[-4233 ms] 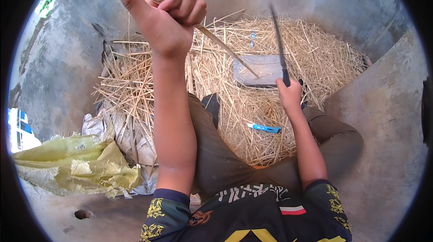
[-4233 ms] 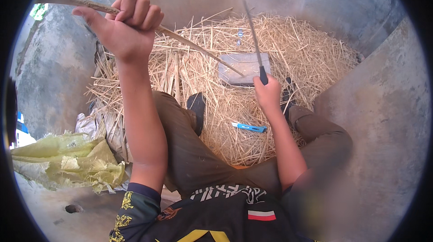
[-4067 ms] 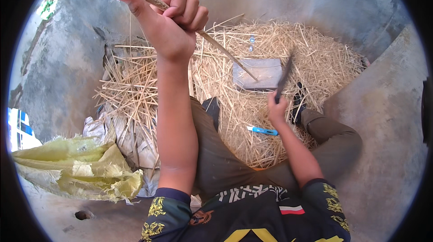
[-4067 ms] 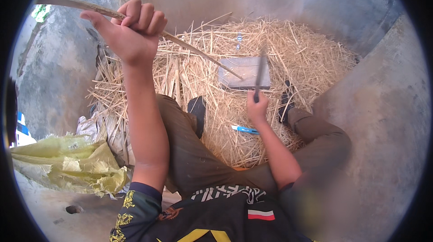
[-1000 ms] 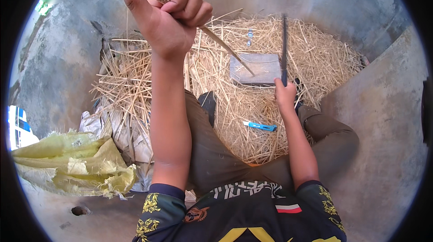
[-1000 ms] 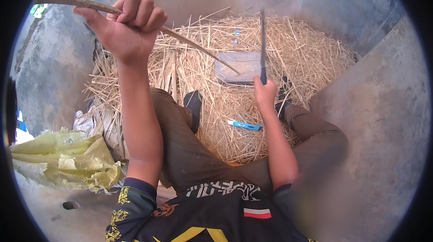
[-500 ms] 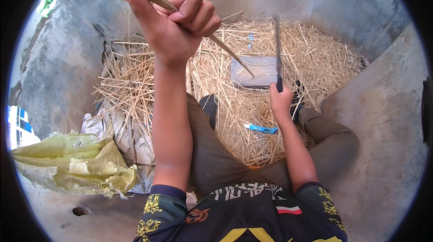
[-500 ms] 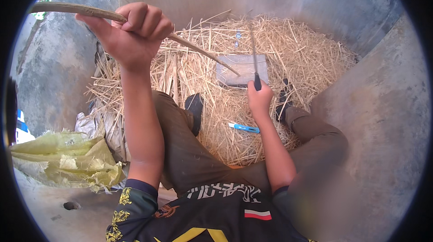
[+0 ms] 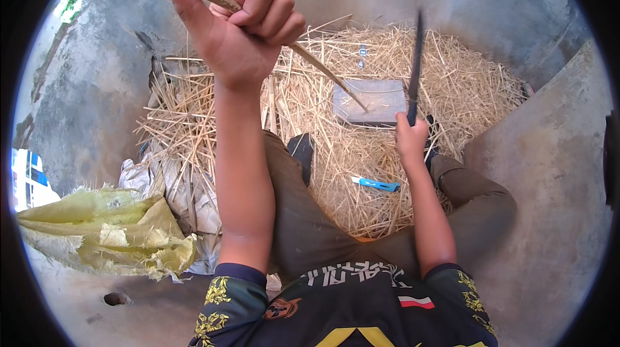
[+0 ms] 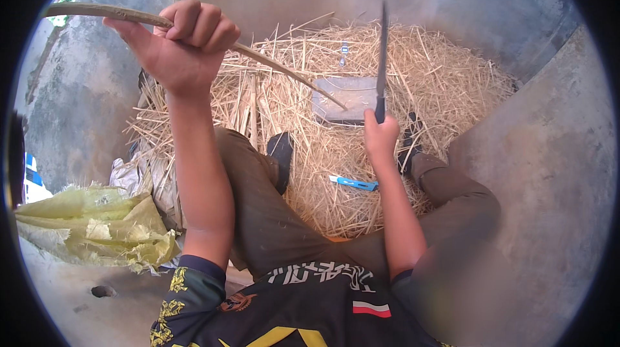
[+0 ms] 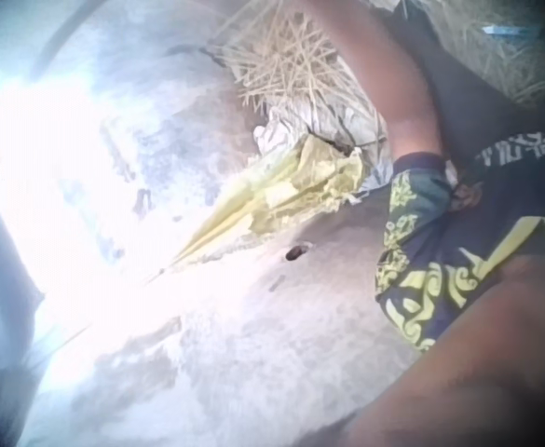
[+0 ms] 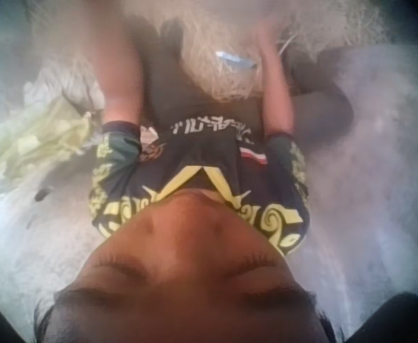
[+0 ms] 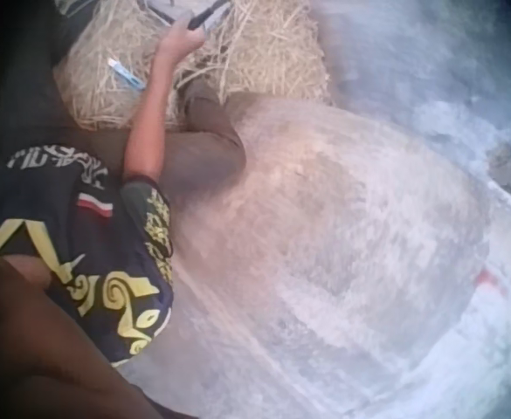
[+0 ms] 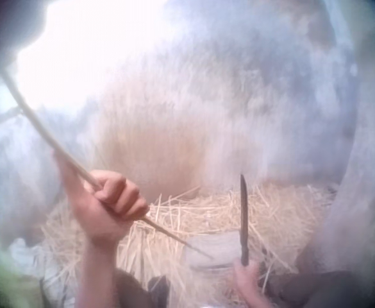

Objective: The person sits on a bed of straw and uses a knife to shave a long, thin stick. They hold the stick in their left hand and scrape the blade along its length to remove the outer layer, creating a pile of shavings. The person switches to a smaller utility knife later in the clip to continue the process.

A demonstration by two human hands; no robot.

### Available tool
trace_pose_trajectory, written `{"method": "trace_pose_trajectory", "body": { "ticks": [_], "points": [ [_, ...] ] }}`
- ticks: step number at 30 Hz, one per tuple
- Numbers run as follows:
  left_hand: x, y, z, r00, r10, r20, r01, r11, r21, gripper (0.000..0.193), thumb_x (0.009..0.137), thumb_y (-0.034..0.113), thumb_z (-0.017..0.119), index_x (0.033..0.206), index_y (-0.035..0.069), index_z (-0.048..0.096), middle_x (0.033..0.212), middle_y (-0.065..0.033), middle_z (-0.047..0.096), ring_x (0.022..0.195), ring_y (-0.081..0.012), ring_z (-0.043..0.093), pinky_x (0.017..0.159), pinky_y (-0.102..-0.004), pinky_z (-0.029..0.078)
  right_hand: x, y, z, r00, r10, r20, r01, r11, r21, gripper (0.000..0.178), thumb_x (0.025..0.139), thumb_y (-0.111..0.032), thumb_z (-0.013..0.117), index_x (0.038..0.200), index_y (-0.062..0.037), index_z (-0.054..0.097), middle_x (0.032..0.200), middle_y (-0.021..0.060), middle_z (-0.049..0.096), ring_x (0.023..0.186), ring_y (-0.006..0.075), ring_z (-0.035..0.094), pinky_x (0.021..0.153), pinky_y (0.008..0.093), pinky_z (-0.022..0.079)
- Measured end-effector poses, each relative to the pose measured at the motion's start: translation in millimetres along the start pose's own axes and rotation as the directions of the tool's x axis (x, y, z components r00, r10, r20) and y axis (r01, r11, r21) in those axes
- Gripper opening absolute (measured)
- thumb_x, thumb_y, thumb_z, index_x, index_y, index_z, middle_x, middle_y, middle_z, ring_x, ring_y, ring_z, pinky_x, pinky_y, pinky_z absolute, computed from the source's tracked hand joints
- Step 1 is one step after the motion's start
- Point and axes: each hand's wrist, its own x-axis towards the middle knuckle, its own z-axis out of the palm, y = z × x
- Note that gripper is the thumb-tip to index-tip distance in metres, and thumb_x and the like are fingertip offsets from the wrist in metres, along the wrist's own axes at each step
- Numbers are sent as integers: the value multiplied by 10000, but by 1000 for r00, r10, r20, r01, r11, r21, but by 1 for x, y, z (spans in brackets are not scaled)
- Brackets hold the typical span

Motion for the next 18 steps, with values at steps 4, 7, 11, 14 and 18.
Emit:
{"method": "trace_pose_trajectory", "body": {
  "ticks": [4,7,11,14,18],
  "points": [
    [2,-4,8,999,-12,-42,13,999,38,825,697,981,261,556,170,208,522,60,149,486,-100,110,484,-296,95,-22,76,16,973,-217,-74,214,976,-50,386,880,-297,650,676,23,578,622,114,605,563,190,561,572,366,431],
    [1,-2,8,995,-31,-90,40,995,93,829,693,984,246,558,168,203,530,57,151,493,-105,109,489,-297,95,-42,140,12,938,346,-10,-291,772,-565,384,824,-336,662,876,44,687,855,234,695,802,393,676,739,449,509],
    [-3,3,-3,994,4,-106,0,999,36,826,703,978,248,563,165,205,538,53,157,500,-108,116,493,-300,95,-21,134,-7,898,440,33,-298,660,-690,409,774,-317,675,962,45,708,939,267,695,915,429,677,800,471,525],
    [-2,-1,-4,988,18,-153,-12,999,39,826,710,974,249,565,162,206,541,53,158,501,-109,118,494,-303,94,-9,109,-9,957,286,42,-172,680,-713,402,772,-329,686,884,57,689,838,242,696,780,383,688,722,454,517],
    [-2,-1,-4,980,22,-198,-12,999,49,828,713,971,253,567,157,203,542,51,158,503,-110,113,493,-305,91,-14,41,13,999,-18,34,26,972,-232,343,796,-282,696,660,6,567,554,57,531,496,156,515,500,355,407]
  ]
}}
